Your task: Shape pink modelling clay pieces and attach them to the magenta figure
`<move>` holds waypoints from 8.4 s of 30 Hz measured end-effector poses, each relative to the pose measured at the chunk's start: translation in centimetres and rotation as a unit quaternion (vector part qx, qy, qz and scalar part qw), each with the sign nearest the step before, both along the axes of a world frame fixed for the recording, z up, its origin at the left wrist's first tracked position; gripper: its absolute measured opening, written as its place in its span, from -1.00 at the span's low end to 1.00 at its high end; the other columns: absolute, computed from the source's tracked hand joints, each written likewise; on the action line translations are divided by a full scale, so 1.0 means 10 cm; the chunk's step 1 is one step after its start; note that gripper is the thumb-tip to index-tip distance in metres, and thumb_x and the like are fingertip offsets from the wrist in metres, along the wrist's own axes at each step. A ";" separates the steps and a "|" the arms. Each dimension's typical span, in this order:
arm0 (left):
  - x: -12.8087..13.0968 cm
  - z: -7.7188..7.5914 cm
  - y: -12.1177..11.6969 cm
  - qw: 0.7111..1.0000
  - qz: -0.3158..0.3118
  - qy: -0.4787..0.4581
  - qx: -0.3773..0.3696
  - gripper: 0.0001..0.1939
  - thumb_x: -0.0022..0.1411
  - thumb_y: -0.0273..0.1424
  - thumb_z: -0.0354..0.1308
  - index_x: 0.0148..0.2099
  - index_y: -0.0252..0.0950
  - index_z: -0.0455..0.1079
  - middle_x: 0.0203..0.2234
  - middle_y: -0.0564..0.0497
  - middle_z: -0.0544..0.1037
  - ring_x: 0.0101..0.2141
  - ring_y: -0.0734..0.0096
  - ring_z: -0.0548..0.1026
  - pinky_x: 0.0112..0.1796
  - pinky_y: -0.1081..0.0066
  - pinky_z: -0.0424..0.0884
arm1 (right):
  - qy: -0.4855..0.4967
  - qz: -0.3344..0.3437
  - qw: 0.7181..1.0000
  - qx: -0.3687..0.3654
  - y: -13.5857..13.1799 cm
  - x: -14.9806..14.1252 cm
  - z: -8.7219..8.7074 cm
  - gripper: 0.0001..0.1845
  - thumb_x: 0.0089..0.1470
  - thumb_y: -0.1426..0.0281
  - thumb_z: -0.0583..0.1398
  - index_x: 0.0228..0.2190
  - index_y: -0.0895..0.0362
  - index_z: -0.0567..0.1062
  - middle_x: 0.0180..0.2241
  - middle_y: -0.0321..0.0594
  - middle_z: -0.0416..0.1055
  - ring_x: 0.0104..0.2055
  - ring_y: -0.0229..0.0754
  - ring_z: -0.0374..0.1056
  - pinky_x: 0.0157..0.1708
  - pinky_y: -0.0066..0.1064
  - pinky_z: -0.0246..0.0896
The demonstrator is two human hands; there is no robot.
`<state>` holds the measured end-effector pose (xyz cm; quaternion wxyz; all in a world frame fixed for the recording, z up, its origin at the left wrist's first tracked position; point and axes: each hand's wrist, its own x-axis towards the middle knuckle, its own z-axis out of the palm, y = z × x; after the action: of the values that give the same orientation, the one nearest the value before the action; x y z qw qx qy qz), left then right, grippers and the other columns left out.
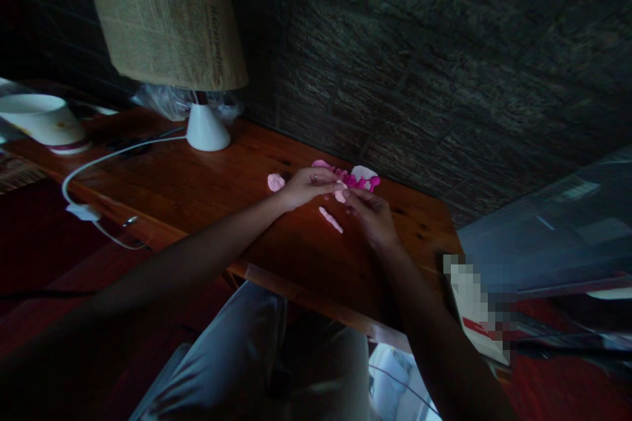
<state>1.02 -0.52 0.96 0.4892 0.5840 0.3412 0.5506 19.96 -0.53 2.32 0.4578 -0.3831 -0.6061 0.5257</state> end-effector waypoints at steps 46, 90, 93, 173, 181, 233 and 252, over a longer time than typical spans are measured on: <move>0.03 -0.04 -0.04 0.993 -0.083 0.077 0.044 -0.64 0.28 -0.11 0.27 -0.22 -0.36 0.46 -0.47 0.07 0.48 -0.47 0.54 0.44 -0.44 0.52 0.36 | -0.029 -0.009 0.999 0.037 0.01 0.03 0.00 -0.58 -0.12 0.00 0.43 -0.41 0.09 0.64 -0.51 -0.31 0.50 -0.47 -0.25 0.31 -0.39 -0.36 0.26; 0.06 -0.07 -0.07 0.989 -0.069 0.118 0.062 -0.71 0.28 -0.19 0.25 -0.28 -0.35 0.49 -0.45 0.06 0.50 -0.39 0.48 0.44 -0.35 0.47 0.39 | 0.008 -0.037 0.999 0.025 0.00 0.01 -0.03 -0.61 -0.10 0.01 0.41 -0.35 0.03 0.65 -0.49 -0.33 0.47 -0.46 -0.24 0.27 -0.40 -0.34 0.19; 0.05 -0.07 -0.06 0.991 -0.083 0.099 0.045 -0.71 0.27 -0.20 0.27 -0.27 -0.37 0.50 -0.43 0.05 0.52 -0.39 0.50 0.46 -0.35 0.49 0.39 | 0.029 -0.023 0.999 0.020 0.00 0.02 -0.03 -0.60 -0.06 -0.03 0.40 -0.42 0.04 0.63 -0.51 -0.32 0.45 -0.48 -0.26 0.26 -0.42 -0.36 0.17; 0.04 0.01 -0.14 0.986 -0.119 0.112 0.028 -0.50 0.34 0.04 0.15 -0.34 -0.34 0.44 -0.66 0.17 0.27 -0.62 0.59 0.19 -0.55 0.52 0.09 | -0.158 0.060 0.976 0.135 -0.10 0.02 0.00 -0.21 0.06 -0.41 0.01 -0.62 0.06 0.31 -0.66 -0.36 0.19 -0.60 -0.29 0.10 -0.53 -0.37 0.06; 0.07 0.01 -0.16 0.993 -0.080 0.090 0.011 -0.39 0.26 0.18 0.14 -0.44 -0.31 0.36 -0.70 0.19 0.21 -0.64 0.60 0.15 -0.57 0.51 0.07 | -0.131 0.105 0.980 0.103 -0.10 0.00 -0.03 -0.32 0.12 -0.29 0.11 -0.55 0.06 0.34 -0.65 -0.43 0.13 -0.62 -0.33 0.03 -0.55 -0.39 -0.01; 0.05 0.02 -0.10 0.990 0.006 0.084 0.112 -0.73 0.29 -0.22 0.26 -0.32 -0.33 0.47 -0.46 0.04 0.55 -0.41 0.49 0.45 -0.31 0.46 0.39 | -0.080 0.039 0.995 0.047 0.03 0.09 -0.01 -0.62 -0.08 0.04 0.40 -0.36 0.09 0.66 -0.52 -0.35 0.45 -0.52 -0.30 0.20 -0.47 -0.41 0.11; 0.04 -0.03 -0.07 0.997 0.007 0.052 0.065 -0.75 0.23 -0.26 0.30 -0.21 -0.38 0.54 -0.33 -0.02 0.62 -0.30 0.44 0.54 -0.19 0.39 0.43 | -0.093 0.037 0.993 0.066 0.03 0.11 -0.01 -0.65 -0.06 0.05 0.40 -0.42 0.09 0.63 -0.52 -0.32 0.49 -0.52 -0.28 0.27 -0.45 -0.38 0.20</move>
<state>1.43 -1.26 0.71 0.4281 0.6400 0.3335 0.5440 21.03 -0.26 2.20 0.4038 -0.3764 -0.6935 0.4629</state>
